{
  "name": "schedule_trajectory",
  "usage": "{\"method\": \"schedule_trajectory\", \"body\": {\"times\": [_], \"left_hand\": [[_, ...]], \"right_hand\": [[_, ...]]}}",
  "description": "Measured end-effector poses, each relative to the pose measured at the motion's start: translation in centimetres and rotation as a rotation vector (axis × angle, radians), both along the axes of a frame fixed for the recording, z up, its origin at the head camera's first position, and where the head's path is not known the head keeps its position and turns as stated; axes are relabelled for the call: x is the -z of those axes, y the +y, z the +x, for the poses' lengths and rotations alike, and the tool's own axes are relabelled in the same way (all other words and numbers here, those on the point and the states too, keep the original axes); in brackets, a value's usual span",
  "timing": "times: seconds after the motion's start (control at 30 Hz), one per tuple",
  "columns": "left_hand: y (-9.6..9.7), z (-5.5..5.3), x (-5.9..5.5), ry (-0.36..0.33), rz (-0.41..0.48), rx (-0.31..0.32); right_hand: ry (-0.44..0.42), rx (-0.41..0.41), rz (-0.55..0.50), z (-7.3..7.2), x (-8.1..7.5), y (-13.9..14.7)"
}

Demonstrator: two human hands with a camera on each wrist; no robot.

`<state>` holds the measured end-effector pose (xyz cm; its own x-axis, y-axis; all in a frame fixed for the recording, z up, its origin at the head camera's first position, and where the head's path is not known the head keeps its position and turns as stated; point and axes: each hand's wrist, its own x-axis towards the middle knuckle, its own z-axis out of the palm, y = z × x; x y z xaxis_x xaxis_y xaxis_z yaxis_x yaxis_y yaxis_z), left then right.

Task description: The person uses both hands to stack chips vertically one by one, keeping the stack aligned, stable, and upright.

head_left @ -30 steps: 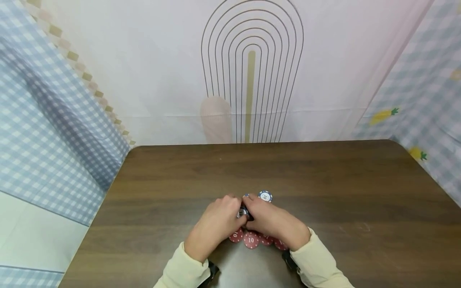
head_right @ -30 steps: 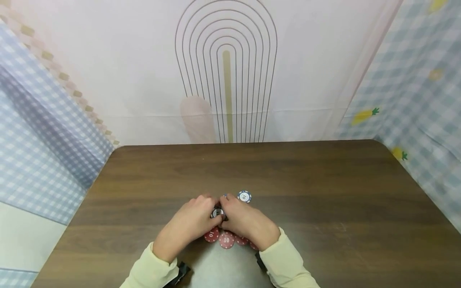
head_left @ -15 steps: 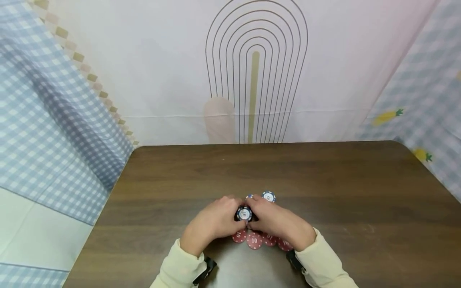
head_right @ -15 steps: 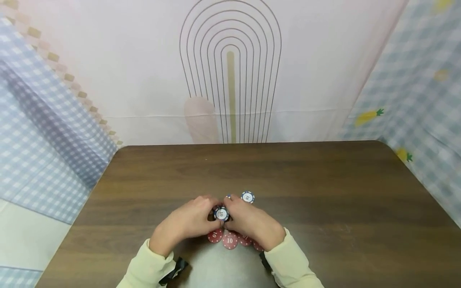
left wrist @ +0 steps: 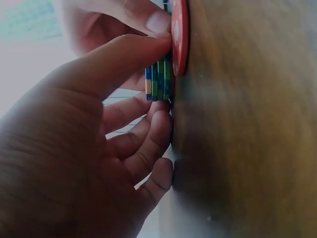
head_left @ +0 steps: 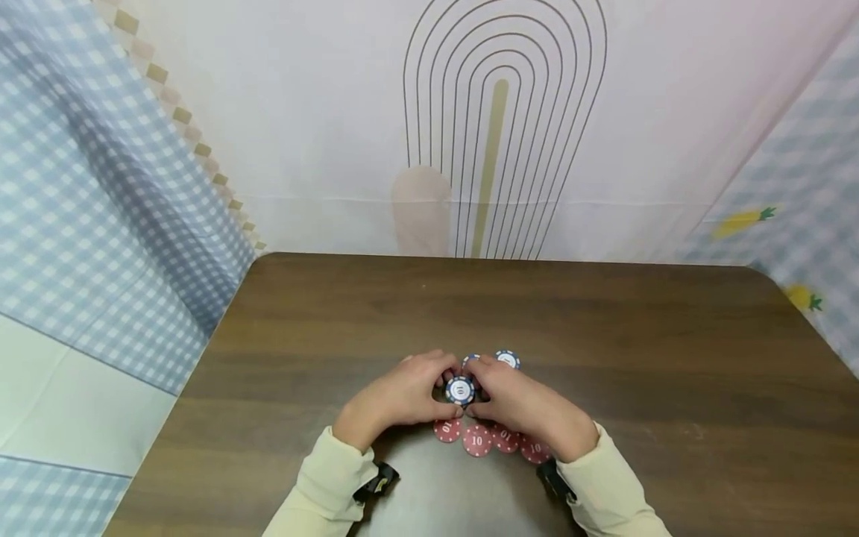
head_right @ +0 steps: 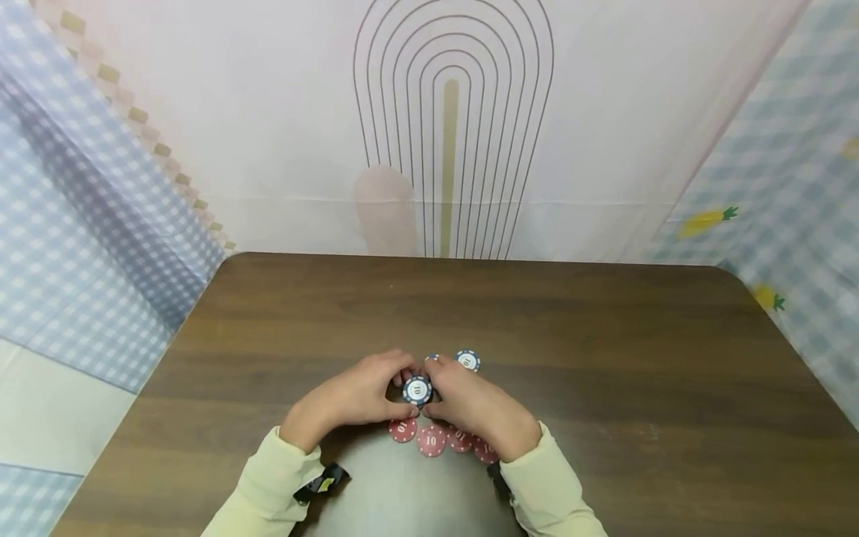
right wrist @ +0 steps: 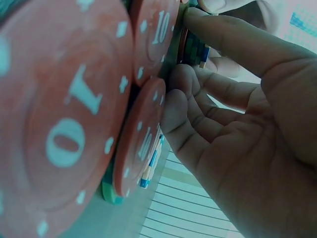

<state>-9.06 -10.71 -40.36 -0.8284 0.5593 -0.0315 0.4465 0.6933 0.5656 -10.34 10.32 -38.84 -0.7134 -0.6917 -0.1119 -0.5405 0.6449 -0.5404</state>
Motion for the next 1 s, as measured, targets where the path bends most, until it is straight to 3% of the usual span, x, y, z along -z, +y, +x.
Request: {"method": "schedule_trajectory", "body": {"times": [0.27,0.53,0.77,0.9,1.0], "left_hand": [[-0.4,-1.0,0.5,-0.017,0.078,0.020],[-1.2,-1.1,1.6,-0.092,0.210,0.018],[-1.4,-1.2,1.7,-0.098,0.231,0.024],[-1.5,-1.2,1.8,-0.107,0.230,0.016],[-1.4,-1.3,2.0,-0.118,0.234,0.017]], "right_hand": [[-0.032,0.001,-0.038,-0.7,-0.1,0.3],[-0.043,-0.037,-0.092,-0.7,-0.7,0.6],[0.094,0.066,-0.092,-1.0,-1.1,0.9],[0.198,0.098,-0.012,-0.9,-0.5,0.6],[0.227,0.121,0.057,-0.6,0.0,0.5]]}}
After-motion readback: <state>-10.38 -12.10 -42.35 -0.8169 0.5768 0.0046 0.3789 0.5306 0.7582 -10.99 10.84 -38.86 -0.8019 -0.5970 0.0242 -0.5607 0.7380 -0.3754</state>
